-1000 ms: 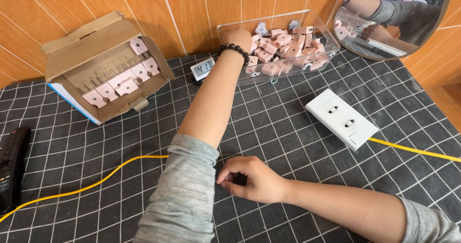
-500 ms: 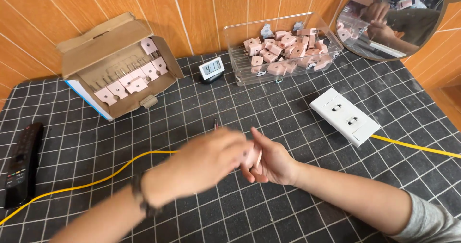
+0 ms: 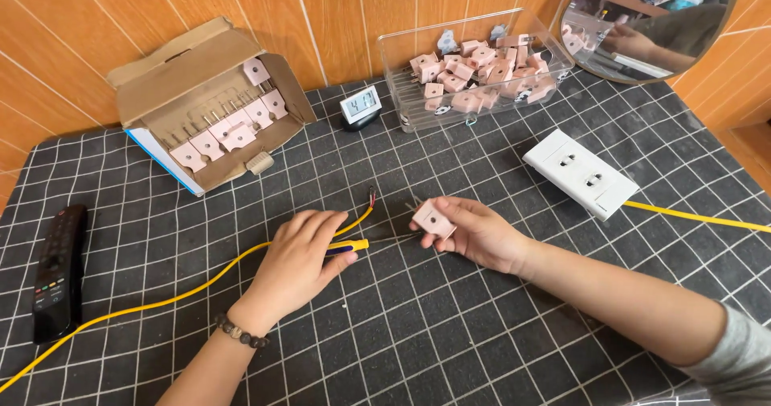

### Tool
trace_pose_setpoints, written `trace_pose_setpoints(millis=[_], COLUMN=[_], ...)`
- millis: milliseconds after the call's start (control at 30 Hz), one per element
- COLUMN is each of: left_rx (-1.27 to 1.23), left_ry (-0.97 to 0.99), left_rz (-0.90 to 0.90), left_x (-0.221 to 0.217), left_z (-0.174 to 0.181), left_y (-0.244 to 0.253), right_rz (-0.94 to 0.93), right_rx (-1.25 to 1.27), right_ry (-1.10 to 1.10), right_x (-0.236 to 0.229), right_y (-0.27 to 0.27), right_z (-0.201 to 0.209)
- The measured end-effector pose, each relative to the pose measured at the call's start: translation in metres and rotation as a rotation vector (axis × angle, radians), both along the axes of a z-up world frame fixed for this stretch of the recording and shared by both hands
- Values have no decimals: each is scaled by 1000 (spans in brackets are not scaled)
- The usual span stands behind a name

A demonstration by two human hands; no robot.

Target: The person assembles a two-prong electrical plug by inserting exposed wires into terminals, tightening screws with a screwdriver, and closing the plug housing. The completed plug is then inserted into a white power strip.

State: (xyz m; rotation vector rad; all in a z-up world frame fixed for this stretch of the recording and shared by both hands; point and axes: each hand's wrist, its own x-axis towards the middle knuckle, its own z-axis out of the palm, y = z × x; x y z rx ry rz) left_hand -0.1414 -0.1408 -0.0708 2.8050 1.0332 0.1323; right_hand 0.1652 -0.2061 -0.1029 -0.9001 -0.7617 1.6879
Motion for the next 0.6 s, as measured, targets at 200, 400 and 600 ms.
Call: trace_pose_setpoints(millis=[200, 400, 600], left_rx=[66, 208, 325], left_ry=[-68, -71, -271], left_rz=[-78, -21, -93], left_x=[-9, -13, -13], left_z=[-16, -34, -17], left_y=[-1, 10, 8], right_rz=[-66, 63, 32], right_rx=[57, 80, 42], right_ry=[21, 132, 126], right_x=[9, 19, 20], right_y=[3, 2, 1], right_z=[-22, -17, -18])
